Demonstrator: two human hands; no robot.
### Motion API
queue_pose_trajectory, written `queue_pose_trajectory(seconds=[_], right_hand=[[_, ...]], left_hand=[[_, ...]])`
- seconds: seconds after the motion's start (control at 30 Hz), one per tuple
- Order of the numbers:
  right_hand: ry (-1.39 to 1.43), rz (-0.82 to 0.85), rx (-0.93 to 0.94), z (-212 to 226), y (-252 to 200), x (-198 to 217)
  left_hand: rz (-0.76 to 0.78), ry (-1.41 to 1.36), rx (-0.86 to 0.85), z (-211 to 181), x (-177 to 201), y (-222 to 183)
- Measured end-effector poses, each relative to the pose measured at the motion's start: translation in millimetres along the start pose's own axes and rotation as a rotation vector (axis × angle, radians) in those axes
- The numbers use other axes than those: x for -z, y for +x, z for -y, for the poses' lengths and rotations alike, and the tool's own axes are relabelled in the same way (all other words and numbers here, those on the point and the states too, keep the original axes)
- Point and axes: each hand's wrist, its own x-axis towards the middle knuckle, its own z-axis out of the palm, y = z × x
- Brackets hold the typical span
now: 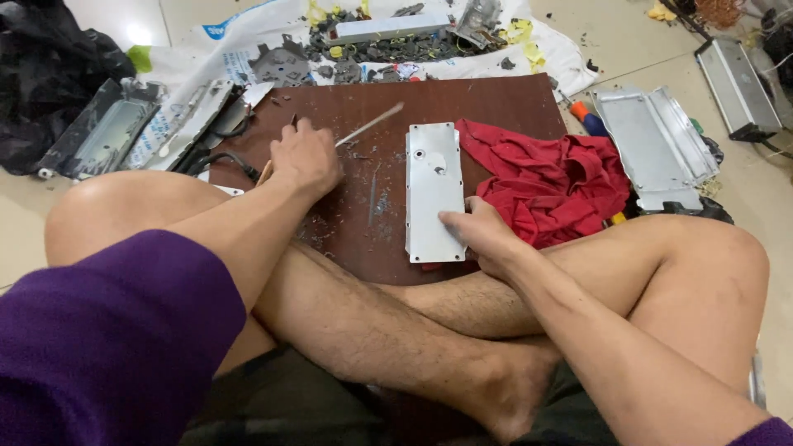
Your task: The person sits on the floor and uses a knife to pry open a metal casing, then uses a screwdriver to remove screws from a smaller metal plate. The person manipulates the metal parts and tools while surrounded by electronic debris.
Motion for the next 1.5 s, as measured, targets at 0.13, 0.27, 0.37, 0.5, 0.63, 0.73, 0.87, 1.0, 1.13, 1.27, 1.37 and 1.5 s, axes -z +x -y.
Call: queue_pose_trajectory(seconds=[0.13, 0.27, 0.37, 0.5, 0.63, 0.73, 0.87, 1.0, 1.13, 1.27, 1.37, 1.5], right_hand=[[-0.078, 0.085, -0.024, 14.6, -23.1, -0.5], [0.001, 0.129, -0.106, 29.9, -45.5, -7.6], [-0.062, 0.139, -0.134, 34.0, -46.5, -8.6], [-0.152, 0.105, -0.073, 26.7, -39.5, -11.2], [-0.25, 0.052, -0.032, 9.8, -16.5, -13.4], [-0.282, 0.059, -0.026, 11.2, -23.0, -14.6], [-0.271, 0.164, -0.119, 30.2, -42.9, -18.3], [-0.394, 0.182, -0.137, 18.0, -19.1, -12.2], [-0.609, 0.153, -0.099, -6.2, 20.9, -7.2], [-0.522, 0.11, -0.07, -37.4, 69.5, -0.7], [-0.649, 0.098, -0.018, -27.0, 51.5, -5.4], [-0.732, 0.079, -0.025, -12.7, 28.8, -8.1]], left_hand=[[-0.195, -0.201, -0.047, -27.7, 30.2, -28.1], [-0.285, -0.317, -0.125, -56.8, 34.4, -84.9], [-0.017, -0.501, -0.087, -67.7, 49.8, -132.4], [0.282, -0.59, -0.046, -75.9, 39.7, -150.3], [0.276, -0.513, -0.053, -84.5, 59.9, -166.4], [0.242, -0.455, -0.067, -91.5, 60.1, -165.9], [0.308, -0.479, -0.109, -97.6, 67.2, -156.0], [0.355, -0.361, -0.15, -103.5, 67.6, -145.1], [0.358, -0.337, -0.172, -111.8, 63.2, -143.8], [0.348, -0.392, -0.145, -123.2, 64.8, -144.3], [0.333, -0.394, -0.129, -129.9, 73.9, -136.6], [0.271, -0.397, -0.153, -142.8, 63.5, -124.4]])
